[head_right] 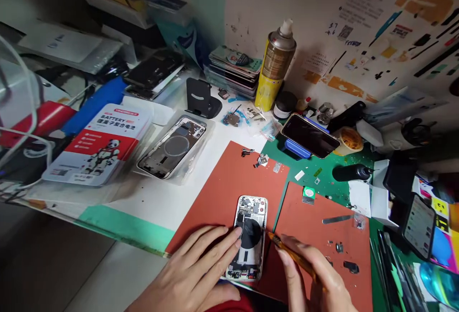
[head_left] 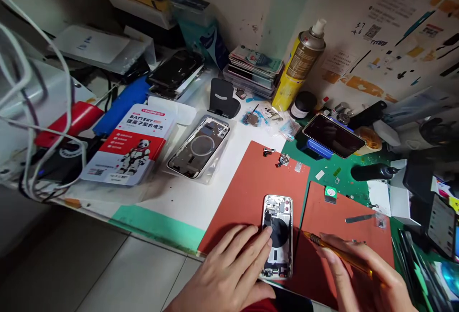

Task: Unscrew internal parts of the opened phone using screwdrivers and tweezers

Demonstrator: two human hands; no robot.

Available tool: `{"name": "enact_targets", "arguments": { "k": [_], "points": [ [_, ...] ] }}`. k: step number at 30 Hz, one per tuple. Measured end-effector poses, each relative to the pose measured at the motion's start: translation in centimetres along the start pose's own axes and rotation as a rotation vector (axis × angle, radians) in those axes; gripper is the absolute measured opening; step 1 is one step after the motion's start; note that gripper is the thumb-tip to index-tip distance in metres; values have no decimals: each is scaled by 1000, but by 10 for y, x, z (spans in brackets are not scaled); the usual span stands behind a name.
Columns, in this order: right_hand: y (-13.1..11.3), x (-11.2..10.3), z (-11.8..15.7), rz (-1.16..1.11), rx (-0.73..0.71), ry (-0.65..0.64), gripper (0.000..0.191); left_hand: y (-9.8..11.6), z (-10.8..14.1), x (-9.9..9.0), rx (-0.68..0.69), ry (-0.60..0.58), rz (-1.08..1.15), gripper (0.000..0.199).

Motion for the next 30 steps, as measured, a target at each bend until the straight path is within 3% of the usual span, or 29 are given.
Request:
{"name": "enact_targets", "arguments": {
  "k": [3, 10, 19, 23, 30],
  "points": [
    [-9, 18, -11, 93, -136, -98, 29, -6, -4, 5, 32, -27, 27, 47],
    [-16, 39, -16, 154, -93, -130, 20, -9, -2, 8, 14, 36, 92, 49],
    [-33, 67, -23, -27, -188, -222, 24, -8, 6, 16, -9, 47, 107, 51],
    [-44, 70, -30, 60, -259, -198, 18, -7, 10, 17, -18, 86, 125, 49],
    [-45, 71, -32, 131, -235, -218, 19, -8, 11, 17, -12, 100, 109, 48]
  ]
}}
Point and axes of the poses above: each hand's wrist, its own z-axis away from the middle knuckle, its own x-axis out of the palm, y = z × x, the point moved 10 cm from there along -z, towards the middle knuckle, and after that the axes turned 6 degrees about z, right-handed, at the moved point
